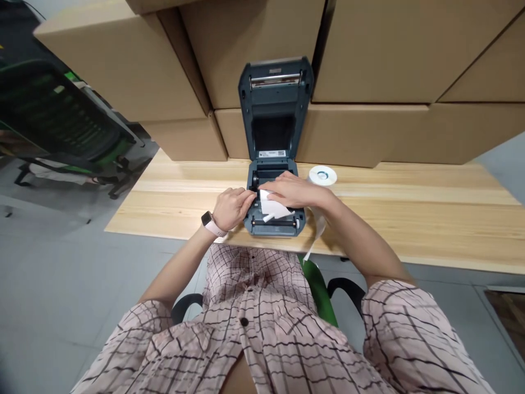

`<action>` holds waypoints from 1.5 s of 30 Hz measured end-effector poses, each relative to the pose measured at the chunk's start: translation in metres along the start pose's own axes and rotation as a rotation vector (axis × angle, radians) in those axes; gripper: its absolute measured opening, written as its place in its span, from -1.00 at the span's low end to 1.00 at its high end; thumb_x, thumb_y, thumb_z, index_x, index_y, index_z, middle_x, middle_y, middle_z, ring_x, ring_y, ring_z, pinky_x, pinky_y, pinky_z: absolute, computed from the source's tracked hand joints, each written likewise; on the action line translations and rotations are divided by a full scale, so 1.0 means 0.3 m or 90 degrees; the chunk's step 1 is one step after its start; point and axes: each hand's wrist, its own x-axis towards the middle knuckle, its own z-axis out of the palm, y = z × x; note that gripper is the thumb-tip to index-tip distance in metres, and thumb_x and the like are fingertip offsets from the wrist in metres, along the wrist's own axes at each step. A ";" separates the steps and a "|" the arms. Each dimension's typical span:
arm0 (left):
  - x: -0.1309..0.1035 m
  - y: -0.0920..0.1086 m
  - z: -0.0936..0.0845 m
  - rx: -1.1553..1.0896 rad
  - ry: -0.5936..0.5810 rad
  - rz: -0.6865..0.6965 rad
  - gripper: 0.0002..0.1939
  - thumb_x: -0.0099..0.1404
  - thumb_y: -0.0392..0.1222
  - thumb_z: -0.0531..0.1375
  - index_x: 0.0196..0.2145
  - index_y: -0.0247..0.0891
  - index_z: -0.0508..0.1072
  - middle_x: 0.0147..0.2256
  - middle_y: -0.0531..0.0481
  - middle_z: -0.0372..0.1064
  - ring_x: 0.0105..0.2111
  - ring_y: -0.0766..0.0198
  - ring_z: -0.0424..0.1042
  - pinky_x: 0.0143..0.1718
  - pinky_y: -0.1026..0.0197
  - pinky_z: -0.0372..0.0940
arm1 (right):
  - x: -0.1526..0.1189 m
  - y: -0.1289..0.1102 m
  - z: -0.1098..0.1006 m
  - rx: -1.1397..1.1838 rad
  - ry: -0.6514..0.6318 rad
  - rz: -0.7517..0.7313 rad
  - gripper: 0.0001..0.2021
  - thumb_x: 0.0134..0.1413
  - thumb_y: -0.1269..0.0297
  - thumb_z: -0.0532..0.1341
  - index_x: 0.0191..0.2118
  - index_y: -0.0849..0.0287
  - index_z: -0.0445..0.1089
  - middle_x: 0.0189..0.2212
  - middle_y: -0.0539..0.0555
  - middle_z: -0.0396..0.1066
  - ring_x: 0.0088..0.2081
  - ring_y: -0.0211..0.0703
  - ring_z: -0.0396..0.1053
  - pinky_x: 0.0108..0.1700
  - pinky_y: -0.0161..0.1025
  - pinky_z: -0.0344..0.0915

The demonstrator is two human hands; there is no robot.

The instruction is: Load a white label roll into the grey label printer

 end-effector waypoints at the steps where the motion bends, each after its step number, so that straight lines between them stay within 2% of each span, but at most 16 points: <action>1: -0.002 -0.005 0.006 -0.009 0.011 0.000 -0.43 0.65 -0.02 -0.19 -0.16 -0.25 0.58 -0.32 -0.11 0.55 -0.33 0.17 0.48 -0.21 0.13 0.21 | -0.002 -0.001 -0.003 0.009 0.002 -0.006 -0.51 0.44 0.14 -0.02 0.27 0.21 0.43 -0.07 0.29 0.62 -0.03 0.15 0.50 0.14 0.05 0.24; 6: -0.012 -0.015 0.026 -0.042 0.050 -0.005 -0.40 0.65 0.02 -0.20 -0.08 -0.20 0.61 -0.31 -0.09 0.55 -0.35 0.17 0.46 -0.22 0.13 0.20 | 0.003 -0.011 -0.023 0.038 0.025 0.049 -0.62 0.36 0.13 0.10 0.14 0.12 0.48 -0.07 0.21 0.61 -0.05 0.12 0.47 0.05 -0.05 0.24; 12: -0.023 -0.014 0.032 -0.061 0.064 -0.004 -0.38 0.65 0.05 -0.22 0.05 -0.13 0.63 -0.32 -0.09 0.52 -0.35 0.18 0.44 -0.23 0.13 0.22 | 0.020 -0.024 -0.052 0.105 -0.003 0.072 -0.71 0.30 0.09 0.19 -0.05 0.15 0.53 -0.12 0.17 0.63 -0.14 0.03 0.49 -0.13 -0.19 0.19; 18: -0.029 -0.020 0.040 -0.062 0.076 -0.002 -0.37 0.64 0.06 -0.22 0.12 -0.11 0.62 -0.32 -0.10 0.50 -0.35 0.18 0.43 -0.23 0.14 0.23 | 0.019 -0.026 -0.070 0.124 -0.015 0.073 -0.73 0.27 0.17 0.19 -0.06 0.16 0.55 -0.12 0.14 0.64 -0.21 -0.08 0.48 -0.17 -0.22 0.16; 23: -0.031 -0.020 0.046 -0.072 0.091 0.000 -0.37 0.64 0.06 -0.22 0.15 -0.09 0.61 -0.33 -0.09 0.50 -0.35 0.19 0.43 -0.24 0.14 0.23 | 0.022 -0.023 -0.075 0.127 -0.013 0.043 -0.69 0.30 0.09 0.19 -0.10 0.17 0.58 -0.16 0.14 0.65 -0.23 -0.06 0.50 -0.19 -0.23 0.17; 26: -0.032 -0.019 0.047 -0.073 0.092 -0.001 -0.38 0.65 0.06 -0.21 0.17 -0.08 0.60 -0.32 -0.09 0.50 -0.35 0.19 0.43 -0.24 0.14 0.23 | 0.021 -0.006 -0.047 0.096 0.002 0.045 -0.68 0.32 0.10 0.18 -0.07 0.15 0.60 -0.16 0.16 0.65 -0.16 0.02 0.52 -0.09 -0.16 0.26; 28: -0.033 -0.020 0.047 -0.072 0.088 -0.002 -0.39 0.65 0.05 -0.21 0.18 -0.07 0.59 -0.32 -0.09 0.50 -0.34 0.19 0.43 -0.24 0.14 0.24 | 0.016 0.011 -0.017 0.067 0.026 0.053 -0.68 0.32 0.13 0.18 -0.01 0.13 0.61 -0.10 0.18 0.66 -0.02 0.12 0.51 0.09 -0.03 0.29; 31: -0.032 -0.021 0.045 -0.068 0.079 -0.004 -0.42 0.64 0.04 -0.18 0.19 -0.07 0.59 -0.31 -0.09 0.49 -0.34 0.18 0.43 -0.23 0.13 0.25 | 0.006 0.037 0.025 0.053 0.055 0.047 -0.62 0.36 0.12 0.16 0.13 0.10 0.58 0.02 0.19 0.64 0.16 0.19 0.45 0.33 0.15 0.19; 34: -0.028 -0.023 0.042 -0.065 0.076 -0.002 -0.42 0.64 0.05 -0.17 0.18 -0.07 0.60 -0.32 -0.09 0.49 -0.35 0.18 0.42 -0.24 0.13 0.24 | 0.001 0.046 0.038 0.046 0.049 0.023 -0.58 0.40 0.12 0.10 0.18 0.11 0.55 0.05 0.21 0.63 0.16 0.17 0.46 0.40 0.23 0.10; 39: -0.021 -0.019 0.034 -0.059 0.063 0.000 -0.41 0.64 0.06 -0.18 0.18 -0.06 0.59 -0.32 -0.09 0.50 -0.37 0.17 0.41 -0.24 0.12 0.23 | 0.008 0.015 -0.007 0.018 0.015 0.018 -0.62 0.39 0.17 0.10 0.10 0.16 0.58 -0.07 0.25 0.65 0.04 0.19 0.48 0.26 0.15 0.20; 43: -0.019 -0.013 0.026 -0.052 0.055 -0.004 -0.43 0.63 0.06 -0.16 0.19 -0.03 0.59 -0.32 -0.09 0.49 -0.38 0.17 0.40 -0.26 0.13 0.21 | 0.015 -0.014 -0.045 -0.006 -0.023 0.024 -0.68 0.36 0.25 0.11 -0.05 0.19 0.61 -0.24 0.23 0.62 -0.16 0.08 0.47 0.07 -0.01 0.23; 45: -0.020 -0.012 0.021 -0.051 0.053 -0.002 -0.44 0.63 0.06 -0.15 0.20 -0.03 0.58 -0.32 -0.09 0.48 -0.38 0.18 0.40 -0.27 0.14 0.21 | 0.018 -0.018 -0.052 -0.005 -0.020 0.036 -0.71 0.34 0.25 0.14 -0.08 0.18 0.61 -0.26 0.21 0.62 -0.19 0.06 0.46 0.02 -0.06 0.22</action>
